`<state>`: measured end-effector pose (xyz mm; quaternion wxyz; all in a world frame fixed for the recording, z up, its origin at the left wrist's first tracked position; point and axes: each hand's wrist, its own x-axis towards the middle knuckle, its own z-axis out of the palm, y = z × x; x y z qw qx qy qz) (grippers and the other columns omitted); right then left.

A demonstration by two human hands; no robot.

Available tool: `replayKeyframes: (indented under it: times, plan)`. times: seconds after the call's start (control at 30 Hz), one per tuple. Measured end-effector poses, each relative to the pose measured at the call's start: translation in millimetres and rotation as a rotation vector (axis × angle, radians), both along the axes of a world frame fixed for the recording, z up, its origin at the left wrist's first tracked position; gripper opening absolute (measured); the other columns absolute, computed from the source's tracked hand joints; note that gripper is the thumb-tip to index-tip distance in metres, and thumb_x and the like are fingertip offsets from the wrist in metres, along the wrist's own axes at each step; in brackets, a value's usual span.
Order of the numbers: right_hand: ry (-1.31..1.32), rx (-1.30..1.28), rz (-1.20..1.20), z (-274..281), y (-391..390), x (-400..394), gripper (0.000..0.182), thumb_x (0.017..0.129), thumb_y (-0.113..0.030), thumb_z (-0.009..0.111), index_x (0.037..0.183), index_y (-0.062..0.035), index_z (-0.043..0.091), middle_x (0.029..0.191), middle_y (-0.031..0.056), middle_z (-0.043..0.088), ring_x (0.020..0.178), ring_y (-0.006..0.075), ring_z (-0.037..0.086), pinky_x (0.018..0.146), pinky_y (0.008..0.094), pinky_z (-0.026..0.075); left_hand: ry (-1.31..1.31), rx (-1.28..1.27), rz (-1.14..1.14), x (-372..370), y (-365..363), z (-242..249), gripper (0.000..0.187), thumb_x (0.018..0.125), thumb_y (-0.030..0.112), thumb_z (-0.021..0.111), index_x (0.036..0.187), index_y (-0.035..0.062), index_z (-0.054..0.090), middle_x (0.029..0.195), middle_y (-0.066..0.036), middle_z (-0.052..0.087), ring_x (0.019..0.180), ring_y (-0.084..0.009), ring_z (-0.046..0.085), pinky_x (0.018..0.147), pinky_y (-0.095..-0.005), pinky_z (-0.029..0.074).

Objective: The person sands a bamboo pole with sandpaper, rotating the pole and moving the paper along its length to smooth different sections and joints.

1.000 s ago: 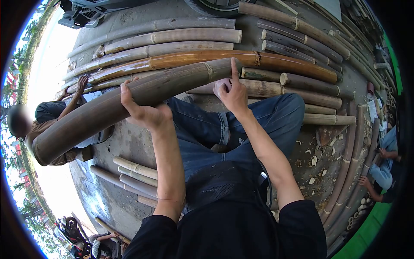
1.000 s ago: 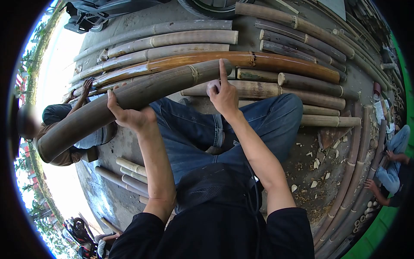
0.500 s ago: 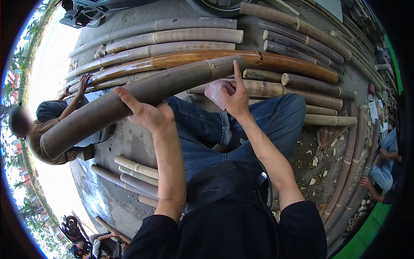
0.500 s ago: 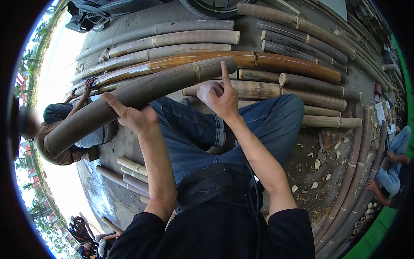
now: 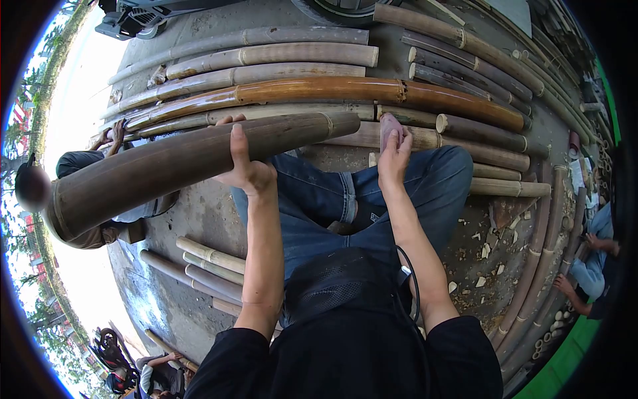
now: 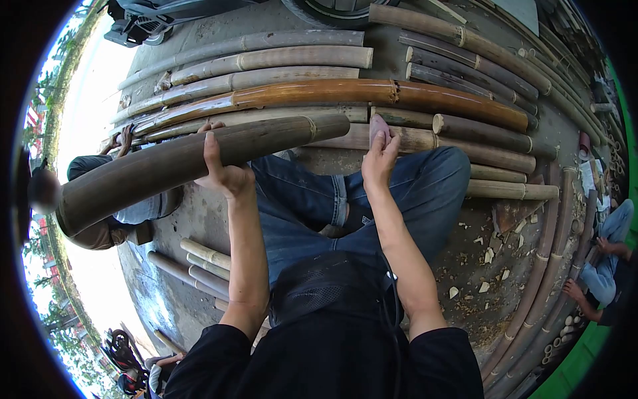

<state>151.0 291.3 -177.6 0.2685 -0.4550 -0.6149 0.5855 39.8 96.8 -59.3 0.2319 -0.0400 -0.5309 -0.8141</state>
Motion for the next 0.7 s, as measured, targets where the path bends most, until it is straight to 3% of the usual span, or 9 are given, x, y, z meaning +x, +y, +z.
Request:
replayKeyframes:
  times: [0.07,0.17,0.23,0.27,0.3,0.37,0.43,0.53,0.7]
  plan:
    - [0.088,0.145,0.197,0,-10,1,0.037,0.111,-0.017,0.045,0.143,-0.0003,0.054,0.141,0.0153,0.062,0.130,0.0307,0.059,0.110,0.0398,0.046,0.057,-0.112,0.092,-3,11,-9,0.032,0.085,0.008,0.074,0.112,-0.0070,0.065,0.104,-0.016,0.071,0.098,-0.0256,0.069,0.094,-0.0399,0.055]
    - [0.195,0.351,0.531,-9,-30,-13,0.042,0.111,-0.014,0.044,0.150,-0.0019,0.048,0.151,0.0185,0.055,0.140,0.0319,0.053,0.115,0.0412,0.042,0.036,-0.331,0.151,-2,15,-15,0.030,0.085,0.006,0.076,0.110,-0.0057,0.066,0.104,-0.015,0.070,0.096,-0.0229,0.068,0.093,-0.0369,0.055]
    - [0.175,0.290,0.553,-16,-55,-26,0.045,0.110,-0.013,0.046,0.153,-0.0013,0.046,0.153,0.0213,0.052,0.144,0.0377,0.047,0.120,0.0442,0.038,0.034,-0.330,0.217,-2,28,-8,0.026,0.085,0.007,0.078,0.106,-0.0053,0.068,0.101,-0.013,0.071,0.092,-0.0220,0.068,0.089,-0.0361,0.055]
    - [0.180,0.513,0.533,-24,-75,-30,0.047,0.108,-0.014,0.049,0.153,-0.0014,0.046,0.158,0.0223,0.046,0.149,0.0430,0.039,0.122,0.0468,0.035,0.043,-0.330,0.289,-5,34,-4,0.022,0.085,0.007,0.079,0.101,-0.0049,0.070,0.098,-0.012,0.071,0.088,-0.0211,0.067,0.086,-0.0353,0.055]
    - [0.258,0.505,0.536,-13,-87,-31,0.049,0.107,-0.013,0.050,0.154,-0.0010,0.045,0.162,0.0224,0.039,0.151,0.0462,0.033,0.124,0.0490,0.032,0.040,-0.333,0.291,-8,37,-1,0.022,0.085,0.007,0.079,0.101,-0.0049,0.070,0.098,-0.012,0.071,0.088,-0.0211,0.067,0.086,-0.0353,0.055]
    - [0.285,0.613,0.636,-36,-72,-35,0.050,0.107,-0.012,0.051,0.155,-0.0012,0.044,0.163,0.0223,0.037,0.152,0.0451,0.031,0.125,0.0489,0.030,0.001,-0.254,0.338,-11,37,2,0.020,0.087,0.008,0.079,0.100,-0.0051,0.070,0.097,-0.012,0.072,0.085,-0.0205,0.067,0.084,-0.0345,0.055]
    - [0.018,0.447,0.566,-44,-53,-45,0.051,0.106,-0.009,0.051,0.155,-0.0010,0.042,0.161,0.0225,0.040,0.151,0.0437,0.033,0.124,0.0488,0.031,0.025,-0.271,0.335,-15,35,-1,0.020,0.088,0.008,0.080,0.099,-0.0050,0.070,0.096,-0.011,0.072,0.085,-0.0201,0.067,0.084,-0.0347,0.055]
    - [0.222,0.482,0.584,-17,-74,-36,0.050,0.107,-0.010,0.051,0.155,-0.0022,0.044,0.159,0.0220,0.044,0.150,0.0440,0.036,0.124,0.0492,0.032,0.019,-0.329,0.337,-19,40,3,0.022,0.088,0.009,0.081,0.099,-0.0048,0.069,0.095,-0.011,0.072,0.085,-0.0196,0.067,0.084,-0.0349,0.055]
    - [0.014,0.432,0.613,-48,-54,-34,0.050,0.104,-0.008,0.057,0.153,-0.0023,0.048,0.159,0.0178,0.046,0.151,0.0442,0.034,0.123,0.0485,0.035,0.024,-0.357,0.327,-12,41,4,0.024,0.088,0.010,0.082,0.099,-0.0054,0.068,0.098,-0.012,0.072,0.087,-0.0198,0.068,0.084,-0.0351,0.055]
